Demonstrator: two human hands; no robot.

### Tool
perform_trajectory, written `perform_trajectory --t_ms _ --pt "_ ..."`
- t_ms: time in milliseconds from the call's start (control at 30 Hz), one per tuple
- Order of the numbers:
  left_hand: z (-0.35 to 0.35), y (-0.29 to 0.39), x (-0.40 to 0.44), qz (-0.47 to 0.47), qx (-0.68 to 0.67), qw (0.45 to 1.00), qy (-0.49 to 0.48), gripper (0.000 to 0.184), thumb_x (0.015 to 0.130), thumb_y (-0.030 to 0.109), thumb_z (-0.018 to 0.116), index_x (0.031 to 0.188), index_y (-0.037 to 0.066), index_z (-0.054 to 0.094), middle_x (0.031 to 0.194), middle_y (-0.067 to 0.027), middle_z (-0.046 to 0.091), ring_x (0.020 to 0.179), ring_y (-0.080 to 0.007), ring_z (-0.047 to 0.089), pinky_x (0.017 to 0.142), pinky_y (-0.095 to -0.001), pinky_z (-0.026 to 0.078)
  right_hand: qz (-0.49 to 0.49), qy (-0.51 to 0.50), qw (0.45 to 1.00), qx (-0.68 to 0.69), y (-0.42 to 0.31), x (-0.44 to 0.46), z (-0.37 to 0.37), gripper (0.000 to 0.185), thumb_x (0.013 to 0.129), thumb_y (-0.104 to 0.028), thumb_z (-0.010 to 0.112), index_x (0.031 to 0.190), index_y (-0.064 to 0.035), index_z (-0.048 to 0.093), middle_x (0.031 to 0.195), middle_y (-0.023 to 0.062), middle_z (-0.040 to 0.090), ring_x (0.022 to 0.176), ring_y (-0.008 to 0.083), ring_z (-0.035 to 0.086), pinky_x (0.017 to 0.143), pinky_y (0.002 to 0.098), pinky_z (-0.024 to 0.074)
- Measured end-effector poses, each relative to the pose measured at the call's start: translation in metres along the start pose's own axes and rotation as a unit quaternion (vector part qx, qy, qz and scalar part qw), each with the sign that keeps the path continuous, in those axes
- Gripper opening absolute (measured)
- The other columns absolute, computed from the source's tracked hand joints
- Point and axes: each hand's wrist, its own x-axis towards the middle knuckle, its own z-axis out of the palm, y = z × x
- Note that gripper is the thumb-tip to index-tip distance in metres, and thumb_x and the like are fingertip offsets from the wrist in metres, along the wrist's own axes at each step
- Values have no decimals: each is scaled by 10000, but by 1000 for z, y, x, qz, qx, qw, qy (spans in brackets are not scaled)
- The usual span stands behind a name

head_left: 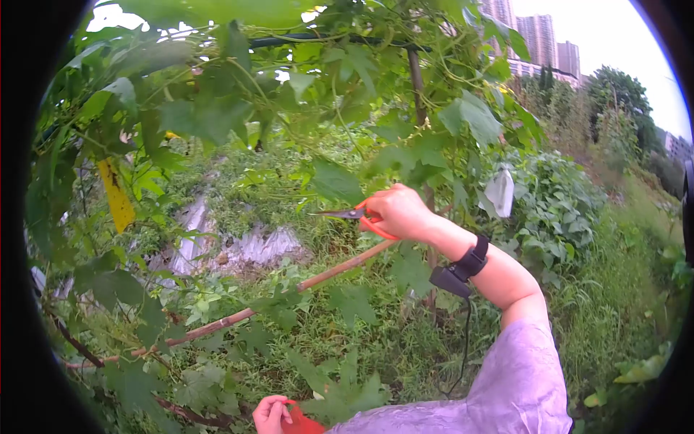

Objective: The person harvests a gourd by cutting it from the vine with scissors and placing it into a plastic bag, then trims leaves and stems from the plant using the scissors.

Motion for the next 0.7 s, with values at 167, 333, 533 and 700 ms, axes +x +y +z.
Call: perform_trajectory --t_ms 167,333,533,700 --pt "-23 -20 10 12 -4 1000 -11 156 851 69 449 945 14 560 577 -6 464 491 -74 411 451 -198 319 236 -108 946 195 -16 -35 -20 363 699 -373 669 650 -38 539 569 108 540 516 261 508 492 356 382" --pt "-20 -26 13 -20 9 1000 3 158 846 79 460 938 10 569 565 5 455 480 -64 385 455 -197 305 436 95 829 337 29 -76 -47 287 750 -294 656 711 -32 544 593 -48 454 556 53 389 511 224 317" --pt "1 -17 16 -32 5 999 -15 157 848 83 461 943 26 571 570 13 453 483 -49 384 438 -182 289 573 80 813 -67 149 -130 -30 602 642 -534 608 961 -28 543 869 137 592 849 276 571 716 374 429" --pt "33 -24 18 -33 -17 999 17 150 847 76 465 947 35 569 583 11 457 487 -57 397 439 -186 307 594 64 798 -81 208 -93 -26 716 626 -585 592 1094 -49 510 1044 152 552 1006 267 520 810 424 398"
